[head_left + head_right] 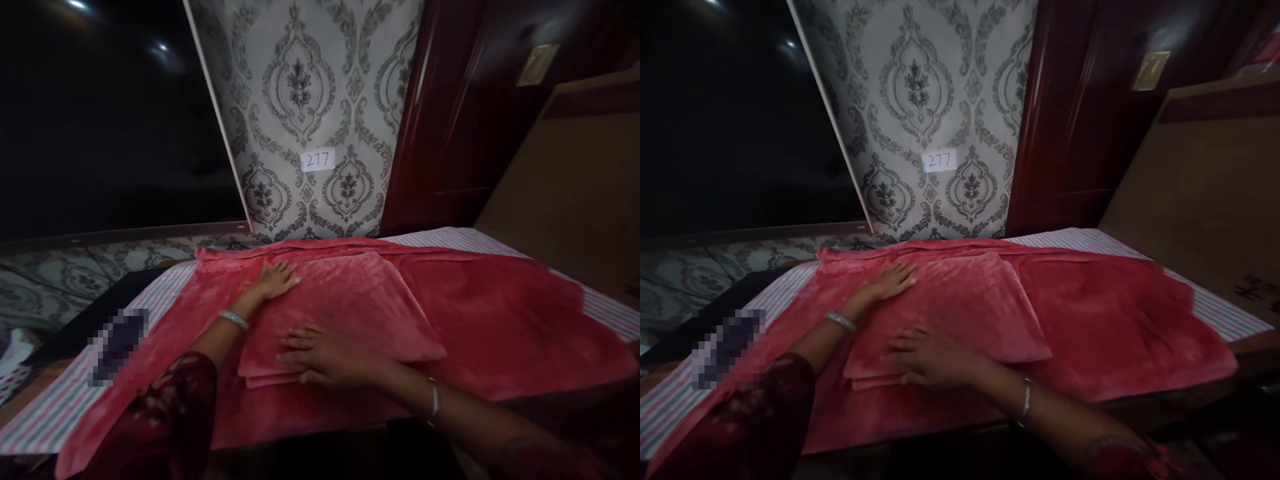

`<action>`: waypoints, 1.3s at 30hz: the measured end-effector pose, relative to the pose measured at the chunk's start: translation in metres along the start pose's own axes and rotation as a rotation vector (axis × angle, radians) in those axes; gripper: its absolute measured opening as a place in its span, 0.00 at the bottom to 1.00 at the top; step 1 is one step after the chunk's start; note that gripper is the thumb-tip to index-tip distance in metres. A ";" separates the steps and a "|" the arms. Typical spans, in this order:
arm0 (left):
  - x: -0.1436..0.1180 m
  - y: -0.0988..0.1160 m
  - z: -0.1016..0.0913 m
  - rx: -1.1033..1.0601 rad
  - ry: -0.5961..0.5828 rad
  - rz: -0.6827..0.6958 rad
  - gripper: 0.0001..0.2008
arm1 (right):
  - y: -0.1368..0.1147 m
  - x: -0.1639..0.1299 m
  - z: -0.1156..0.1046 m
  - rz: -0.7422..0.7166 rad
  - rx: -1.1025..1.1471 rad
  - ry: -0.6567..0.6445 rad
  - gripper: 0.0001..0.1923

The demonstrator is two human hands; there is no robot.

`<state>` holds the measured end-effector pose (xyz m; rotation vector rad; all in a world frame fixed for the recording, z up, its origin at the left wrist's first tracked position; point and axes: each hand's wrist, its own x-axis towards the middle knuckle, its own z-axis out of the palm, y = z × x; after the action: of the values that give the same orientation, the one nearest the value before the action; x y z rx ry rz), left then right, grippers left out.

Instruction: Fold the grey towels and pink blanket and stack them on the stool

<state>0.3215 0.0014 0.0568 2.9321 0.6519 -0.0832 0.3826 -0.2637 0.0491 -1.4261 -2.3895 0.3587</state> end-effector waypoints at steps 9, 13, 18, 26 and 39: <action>0.066 0.133 0.001 -0.095 -0.012 0.405 0.31 | 0.046 -0.084 -0.015 0.331 -0.194 0.052 0.29; 0.081 0.133 0.033 -0.082 0.060 0.393 0.31 | 0.053 -0.092 0.006 0.352 -0.166 0.074 0.31; 0.087 0.121 0.053 -0.032 0.137 0.428 0.30 | 0.054 -0.090 0.012 0.331 -0.115 0.112 0.31; 0.094 0.128 0.030 -0.001 -0.002 0.389 0.32 | 0.047 -0.094 -0.007 0.318 -0.078 0.171 0.29; 0.132 0.177 0.045 -0.067 0.021 0.511 0.34 | 0.060 -0.129 0.012 0.571 -0.129 0.176 0.37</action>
<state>0.5153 -0.1089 0.0222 2.9335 -0.1029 0.0228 0.4825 -0.3501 -0.0049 -2.0953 -1.8617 0.2001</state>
